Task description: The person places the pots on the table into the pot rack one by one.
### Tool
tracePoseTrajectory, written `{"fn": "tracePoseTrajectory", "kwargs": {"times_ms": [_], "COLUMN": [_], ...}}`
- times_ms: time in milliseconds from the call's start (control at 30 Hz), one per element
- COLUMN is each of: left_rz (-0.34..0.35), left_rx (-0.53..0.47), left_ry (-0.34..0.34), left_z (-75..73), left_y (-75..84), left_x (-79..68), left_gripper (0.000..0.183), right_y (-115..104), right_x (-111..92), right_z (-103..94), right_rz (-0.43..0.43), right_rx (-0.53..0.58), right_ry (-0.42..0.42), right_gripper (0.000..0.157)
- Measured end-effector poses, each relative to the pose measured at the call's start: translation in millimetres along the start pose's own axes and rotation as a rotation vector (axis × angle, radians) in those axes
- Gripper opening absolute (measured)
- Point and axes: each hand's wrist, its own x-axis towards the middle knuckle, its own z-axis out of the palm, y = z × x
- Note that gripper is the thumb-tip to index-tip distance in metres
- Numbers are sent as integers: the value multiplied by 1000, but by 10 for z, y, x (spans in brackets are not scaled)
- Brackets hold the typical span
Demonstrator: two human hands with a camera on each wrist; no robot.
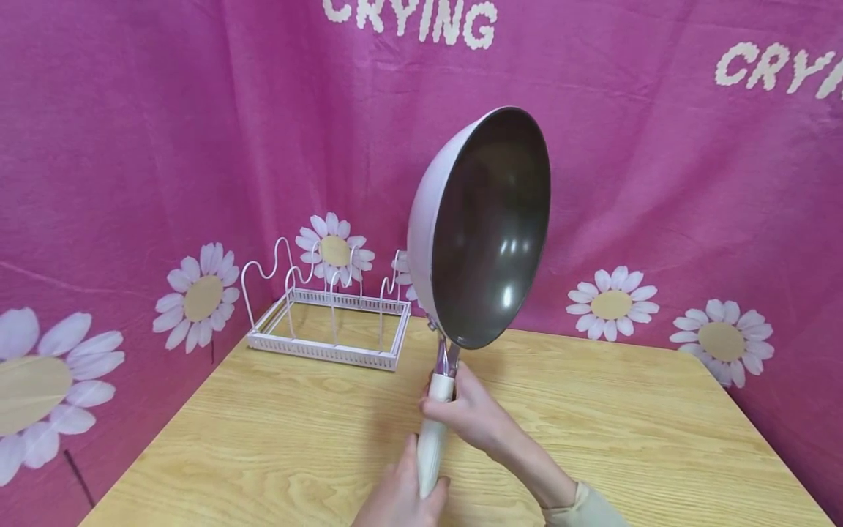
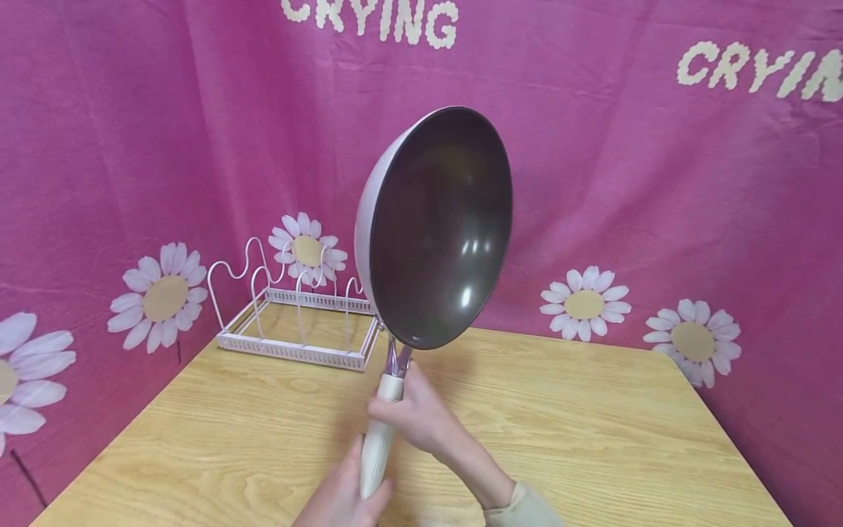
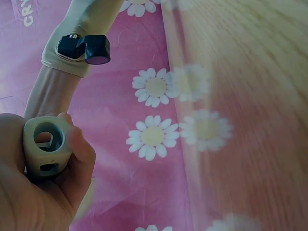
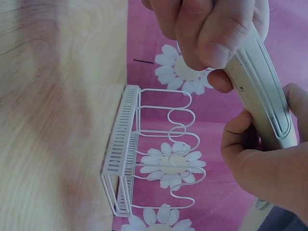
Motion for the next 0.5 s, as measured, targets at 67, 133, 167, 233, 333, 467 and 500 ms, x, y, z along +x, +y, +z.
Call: {"fn": "tracePoseTrajectory", "kwargs": {"times_ms": [67,133,167,233,333,467,500], "left_rz": [-7,-20,-22,-24,-5,-21,-27], "left_rx": [4,0,2,-2,-9,-18,-16], "left_ry": [-2,-3,1,5,21,43,53], "left_z": [-23,-41,-45,-50,-45,-40,-38], "left_y": [2,5,5,1,-23,-38,-38], "left_x": [0,-6,-9,-15,-26,-37,-39], "left_gripper": [62,61,60,57,52,51,50], "right_y": [-8,-15,-20,-27,-47,-85,-96], "right_x": [14,27,33,47,65,88,95], "right_z": [-3,-3,-1,8,31,54,58], "right_rz": [-24,-48,-58,-77,-88,-96,-99], "right_rx": [-7,-13,-15,-16,-16,-32,-34], "right_ry": [-12,-28,-36,-52,-72,-95,-100], "right_gripper": [20,19,20,20,23,27,27]}}
